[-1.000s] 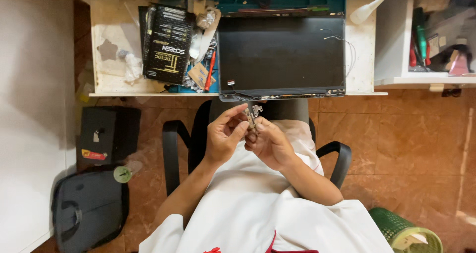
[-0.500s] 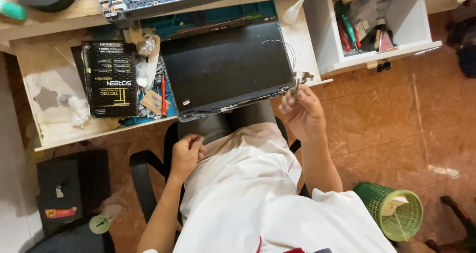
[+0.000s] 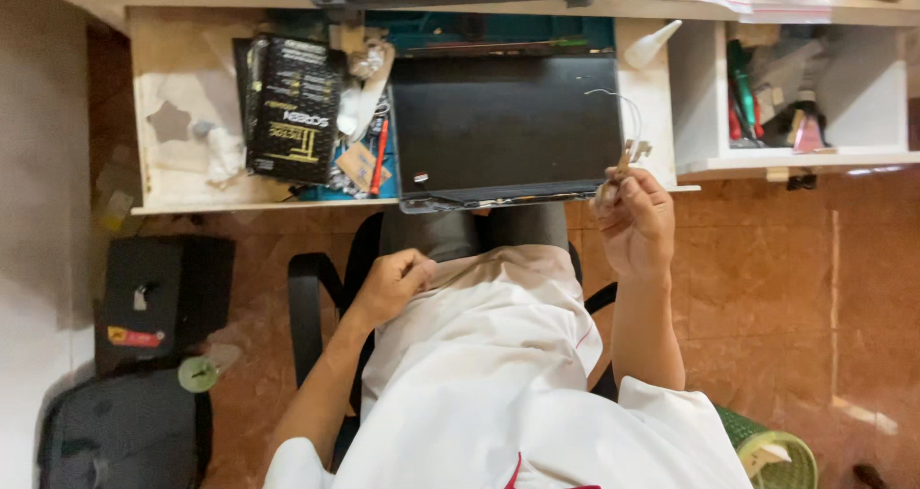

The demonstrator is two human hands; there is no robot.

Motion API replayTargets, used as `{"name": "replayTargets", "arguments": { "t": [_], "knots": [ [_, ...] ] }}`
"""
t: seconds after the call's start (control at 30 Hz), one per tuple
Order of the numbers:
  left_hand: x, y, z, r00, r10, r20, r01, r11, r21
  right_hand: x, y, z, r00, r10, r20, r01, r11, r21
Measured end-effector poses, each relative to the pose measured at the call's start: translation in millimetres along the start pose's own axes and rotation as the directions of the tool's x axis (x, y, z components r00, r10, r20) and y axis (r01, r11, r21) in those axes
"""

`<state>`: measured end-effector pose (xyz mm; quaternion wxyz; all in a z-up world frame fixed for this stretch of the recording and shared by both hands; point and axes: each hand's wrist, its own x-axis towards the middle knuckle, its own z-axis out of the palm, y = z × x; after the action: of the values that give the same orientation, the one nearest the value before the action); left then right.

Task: The person removes the laptop screen assembly from the main body, then detaches a small component from the screen's bottom edge. They clean the component with a white cloth and reattach it to the screen. Finally, they use a green tool to work on a small part held in their hands.

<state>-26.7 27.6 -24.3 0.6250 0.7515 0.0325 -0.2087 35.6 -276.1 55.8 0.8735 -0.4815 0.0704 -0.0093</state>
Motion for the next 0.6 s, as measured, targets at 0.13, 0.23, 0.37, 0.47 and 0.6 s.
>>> {"name": "replayTargets", "arguments": {
  "t": [0.13,0.23,0.37,0.47,0.6],
  "knots": [
    [-11,52,2,0.994,0.11,-0.002,-0.109,0.987,-0.121,-15,52,31,0.994,0.09,0.059,-0.086,0.994,-0.069],
    [-10,77,5,0.926,0.364,-0.098,-0.372,0.842,-0.391,-27,88,60,0.962,0.238,0.134,-0.226,0.969,-0.096],
    [-7,84,4,0.823,0.516,-0.239,-0.544,0.592,-0.595,-34,105,110,0.852,0.405,0.332,-0.422,0.906,-0.022],
    [-7,78,-4,0.814,0.487,-0.317,-0.566,0.538,-0.625,-33,106,129,0.8,0.48,0.359,-0.512,0.859,-0.007],
    [-13,70,-19,0.807,0.407,-0.429,-0.589,0.496,-0.638,-27,85,145,0.708,0.514,0.484,-0.402,0.857,-0.322]
  ]
}}
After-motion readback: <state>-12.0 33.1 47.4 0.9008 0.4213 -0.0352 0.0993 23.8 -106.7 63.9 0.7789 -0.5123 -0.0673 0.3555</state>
